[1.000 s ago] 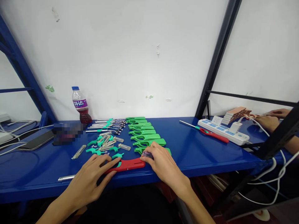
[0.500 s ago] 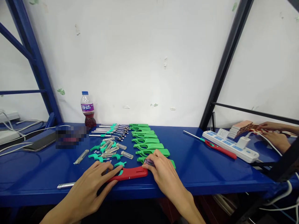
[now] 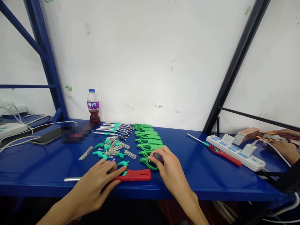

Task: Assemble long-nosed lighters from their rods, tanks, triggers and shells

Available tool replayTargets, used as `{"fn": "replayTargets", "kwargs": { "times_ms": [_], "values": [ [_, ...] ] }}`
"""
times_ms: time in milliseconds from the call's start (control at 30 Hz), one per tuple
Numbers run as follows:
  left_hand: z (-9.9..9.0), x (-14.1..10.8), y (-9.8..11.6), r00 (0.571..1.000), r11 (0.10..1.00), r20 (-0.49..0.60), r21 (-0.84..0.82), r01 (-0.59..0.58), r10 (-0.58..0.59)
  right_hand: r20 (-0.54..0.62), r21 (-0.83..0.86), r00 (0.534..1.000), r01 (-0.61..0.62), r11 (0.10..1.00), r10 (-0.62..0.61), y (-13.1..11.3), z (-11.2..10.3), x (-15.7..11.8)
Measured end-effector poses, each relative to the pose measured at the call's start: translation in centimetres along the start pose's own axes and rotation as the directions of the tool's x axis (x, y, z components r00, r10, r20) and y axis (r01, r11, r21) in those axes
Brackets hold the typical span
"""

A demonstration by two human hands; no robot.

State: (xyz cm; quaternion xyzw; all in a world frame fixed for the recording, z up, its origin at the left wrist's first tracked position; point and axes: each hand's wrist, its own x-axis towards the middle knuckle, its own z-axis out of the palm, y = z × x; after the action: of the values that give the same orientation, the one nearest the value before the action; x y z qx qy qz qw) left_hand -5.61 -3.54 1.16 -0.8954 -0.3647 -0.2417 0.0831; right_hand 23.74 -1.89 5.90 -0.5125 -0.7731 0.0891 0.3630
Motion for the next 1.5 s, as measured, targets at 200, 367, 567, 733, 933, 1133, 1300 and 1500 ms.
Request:
{"fn": "replayTargets", "kwargs": {
  "times_ms": [200,367,567,733,933,1133,1300,1500],
  "values": [
    [-0.3,0.0,0.3,1.0,1.0,0.009,-0.015,0.015,-0.015,0.175,-0.217,0.947,0.303,0.928,-0.268,-2.5,2.0,5.8],
    [-0.4,0.0,0.4,1.0,1.0,-0.001,-0.01,0.015,-0.015,0.291,-0.281,0.896,0.416,0.865,-0.336,-3.6,5.1,11.3],
    [-0.5,0.0,0.4,0.999,1.0,0.044,-0.011,0.029,-0.028,0.393,-0.344,0.872,0.432,0.834,-0.29,-3.8,7.8,12.1],
    [-0.6,0.2,0.5,0.999,0.999,0.029,0.015,0.03,-0.03,0.419,-0.356,0.87,0.42,0.835,-0.259,-3.8,8.5,11.8],
    [0.0,-0.3,0.4,0.999,0.997,-0.036,0.071,0.019,-0.017,0.351,-0.32,0.893,0.397,0.861,-0.281,-4.6,6.6,11.5],
    [0.2,-0.4,0.6,0.984,0.988,-0.176,0.156,-0.012,0.04,0.371,-0.242,0.889,0.371,0.896,-0.268,-5.0,1.4,6.7],
    [-1.0,0.0,1.6,0.924,0.958,-0.32,0.255,-0.132,0.212,0.494,-0.109,0.849,0.274,0.956,-0.187,-4.9,-2.5,2.0],
    [-2.1,0.3,3.3,0.873,0.91,-0.343,0.349,-0.225,0.347,0.488,-0.099,0.872,0.095,0.991,-0.035,-3.5,-4.6,-1.5]
  ]
}}
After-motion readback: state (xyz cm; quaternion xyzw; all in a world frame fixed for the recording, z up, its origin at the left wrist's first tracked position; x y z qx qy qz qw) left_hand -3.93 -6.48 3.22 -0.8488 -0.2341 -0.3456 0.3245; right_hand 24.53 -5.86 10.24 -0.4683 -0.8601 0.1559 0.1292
